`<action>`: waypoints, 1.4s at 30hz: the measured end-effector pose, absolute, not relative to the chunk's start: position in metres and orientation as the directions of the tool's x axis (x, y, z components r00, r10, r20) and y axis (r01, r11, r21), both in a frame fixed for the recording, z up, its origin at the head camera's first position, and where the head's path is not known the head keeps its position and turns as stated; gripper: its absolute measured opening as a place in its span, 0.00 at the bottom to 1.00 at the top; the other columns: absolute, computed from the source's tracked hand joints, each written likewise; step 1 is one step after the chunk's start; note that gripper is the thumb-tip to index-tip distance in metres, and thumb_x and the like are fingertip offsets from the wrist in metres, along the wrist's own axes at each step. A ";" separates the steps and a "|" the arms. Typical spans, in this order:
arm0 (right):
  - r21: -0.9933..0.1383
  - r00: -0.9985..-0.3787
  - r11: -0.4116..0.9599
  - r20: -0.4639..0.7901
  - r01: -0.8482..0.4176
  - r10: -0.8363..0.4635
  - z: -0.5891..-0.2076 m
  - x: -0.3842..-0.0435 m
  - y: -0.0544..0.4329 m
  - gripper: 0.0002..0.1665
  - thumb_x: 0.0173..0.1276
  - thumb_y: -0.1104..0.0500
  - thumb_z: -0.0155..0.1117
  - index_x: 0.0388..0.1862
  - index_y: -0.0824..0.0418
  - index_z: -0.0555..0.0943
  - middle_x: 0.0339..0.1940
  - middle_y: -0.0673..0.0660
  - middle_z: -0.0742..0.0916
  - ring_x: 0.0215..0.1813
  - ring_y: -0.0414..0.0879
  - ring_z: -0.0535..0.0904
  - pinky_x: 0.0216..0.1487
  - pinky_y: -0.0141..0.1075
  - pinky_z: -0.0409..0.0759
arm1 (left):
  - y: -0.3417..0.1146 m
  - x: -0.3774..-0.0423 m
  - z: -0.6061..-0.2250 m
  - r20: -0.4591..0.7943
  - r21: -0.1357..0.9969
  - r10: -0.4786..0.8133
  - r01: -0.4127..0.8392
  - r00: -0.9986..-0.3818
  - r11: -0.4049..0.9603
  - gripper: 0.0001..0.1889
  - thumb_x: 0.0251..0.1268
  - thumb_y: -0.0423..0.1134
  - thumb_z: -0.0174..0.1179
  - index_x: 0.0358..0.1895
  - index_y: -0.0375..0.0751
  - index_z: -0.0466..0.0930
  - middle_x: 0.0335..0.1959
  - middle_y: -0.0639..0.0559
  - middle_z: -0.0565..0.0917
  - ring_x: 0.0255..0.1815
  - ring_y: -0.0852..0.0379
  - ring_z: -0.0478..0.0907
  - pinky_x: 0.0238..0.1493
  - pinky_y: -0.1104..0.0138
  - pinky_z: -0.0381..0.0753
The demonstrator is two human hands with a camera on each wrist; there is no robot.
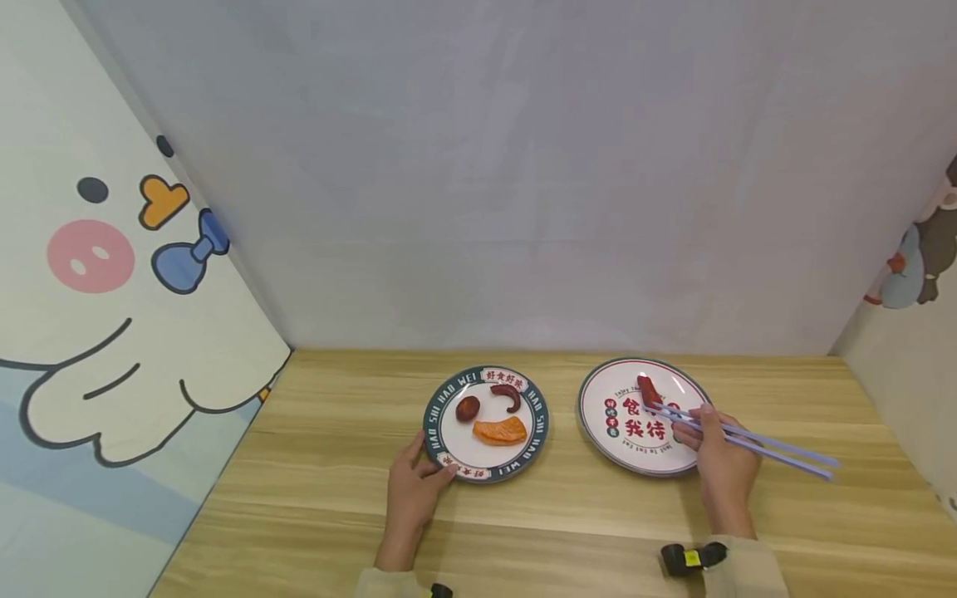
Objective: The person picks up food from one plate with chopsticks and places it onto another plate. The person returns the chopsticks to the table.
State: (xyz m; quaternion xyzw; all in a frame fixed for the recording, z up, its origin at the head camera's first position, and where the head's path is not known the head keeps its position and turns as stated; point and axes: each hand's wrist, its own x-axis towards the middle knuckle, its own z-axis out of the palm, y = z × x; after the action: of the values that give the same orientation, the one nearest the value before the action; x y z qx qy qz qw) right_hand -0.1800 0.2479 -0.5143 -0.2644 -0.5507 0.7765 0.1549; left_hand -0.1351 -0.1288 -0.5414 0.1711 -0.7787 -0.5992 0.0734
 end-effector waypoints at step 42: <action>-0.994 -0.847 -0.090 -0.098 0.059 0.523 -0.511 -0.178 0.239 0.22 0.84 0.57 0.56 0.55 0.79 0.79 0.21 0.38 0.88 0.25 0.32 0.88 0.32 0.27 0.88 | -0.129 -0.134 -0.537 -0.079 0.957 -0.343 -0.168 -0.936 0.237 0.43 0.58 0.24 0.74 0.77 0.22 0.64 0.71 0.28 0.71 0.41 0.52 0.82 0.34 0.71 0.85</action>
State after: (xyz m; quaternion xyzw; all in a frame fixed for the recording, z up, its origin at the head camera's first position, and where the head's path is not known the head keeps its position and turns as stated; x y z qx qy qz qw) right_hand -0.1776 0.2392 -0.5106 -0.2224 -0.6541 0.7039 0.1647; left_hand -0.1338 -0.1288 -0.5374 0.1630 -0.7830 -0.5958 0.0734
